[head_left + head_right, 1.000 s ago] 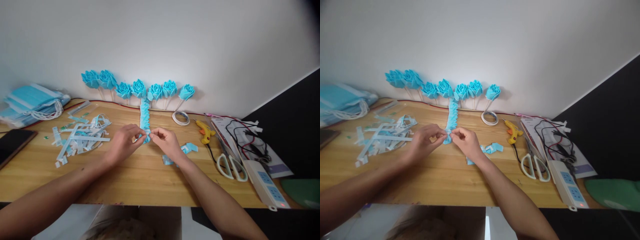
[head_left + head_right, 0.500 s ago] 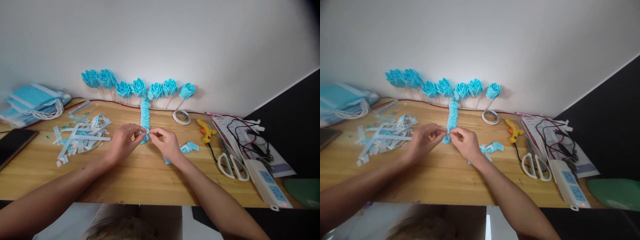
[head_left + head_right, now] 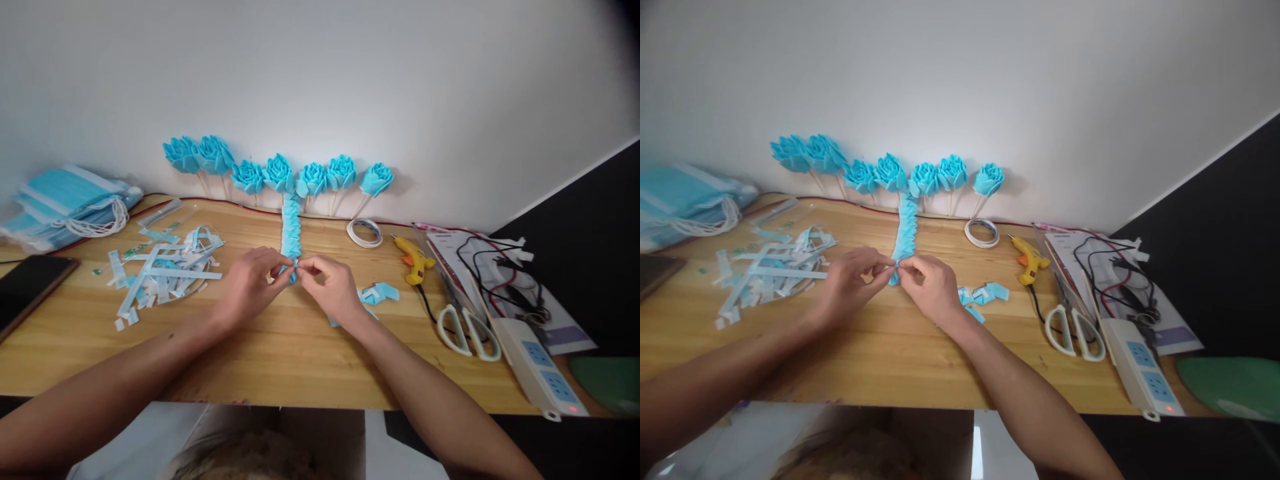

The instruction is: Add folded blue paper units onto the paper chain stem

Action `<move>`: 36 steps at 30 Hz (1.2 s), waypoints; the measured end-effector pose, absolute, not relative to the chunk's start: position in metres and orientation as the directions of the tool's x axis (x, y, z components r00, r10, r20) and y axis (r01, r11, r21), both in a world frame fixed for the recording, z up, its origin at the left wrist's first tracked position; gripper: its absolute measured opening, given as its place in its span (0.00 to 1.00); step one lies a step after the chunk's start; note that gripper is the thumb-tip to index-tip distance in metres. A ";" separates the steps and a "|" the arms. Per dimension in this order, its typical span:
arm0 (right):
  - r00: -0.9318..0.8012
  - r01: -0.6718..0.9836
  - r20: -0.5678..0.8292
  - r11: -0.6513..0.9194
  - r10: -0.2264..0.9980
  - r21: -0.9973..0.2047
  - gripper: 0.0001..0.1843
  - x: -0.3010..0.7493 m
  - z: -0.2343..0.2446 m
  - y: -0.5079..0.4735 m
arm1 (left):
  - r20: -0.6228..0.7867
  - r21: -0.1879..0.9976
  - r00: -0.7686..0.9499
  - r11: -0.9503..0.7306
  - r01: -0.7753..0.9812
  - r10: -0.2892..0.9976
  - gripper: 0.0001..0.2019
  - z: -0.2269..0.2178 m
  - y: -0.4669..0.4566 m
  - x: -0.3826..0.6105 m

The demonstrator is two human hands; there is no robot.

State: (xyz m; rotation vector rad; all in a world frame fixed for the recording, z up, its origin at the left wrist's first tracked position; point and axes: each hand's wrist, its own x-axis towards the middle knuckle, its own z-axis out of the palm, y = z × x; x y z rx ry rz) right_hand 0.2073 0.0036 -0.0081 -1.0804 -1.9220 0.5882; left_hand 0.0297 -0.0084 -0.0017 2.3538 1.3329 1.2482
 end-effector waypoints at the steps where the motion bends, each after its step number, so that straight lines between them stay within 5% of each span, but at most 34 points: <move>1: -0.284 0.464 0.435 0.520 0.854 -0.717 0.05 0.207 -0.008 0.004 | 0.585 0.500 0.253 -0.589 0.635 0.770 0.07 -0.001 -0.009 0.030; 36: -0.296 0.471 0.431 0.522 0.853 -0.711 0.05 0.207 -0.008 0.004 | 0.514 0.581 0.225 -0.529 0.618 0.828 0.05 -0.001 -0.009 0.032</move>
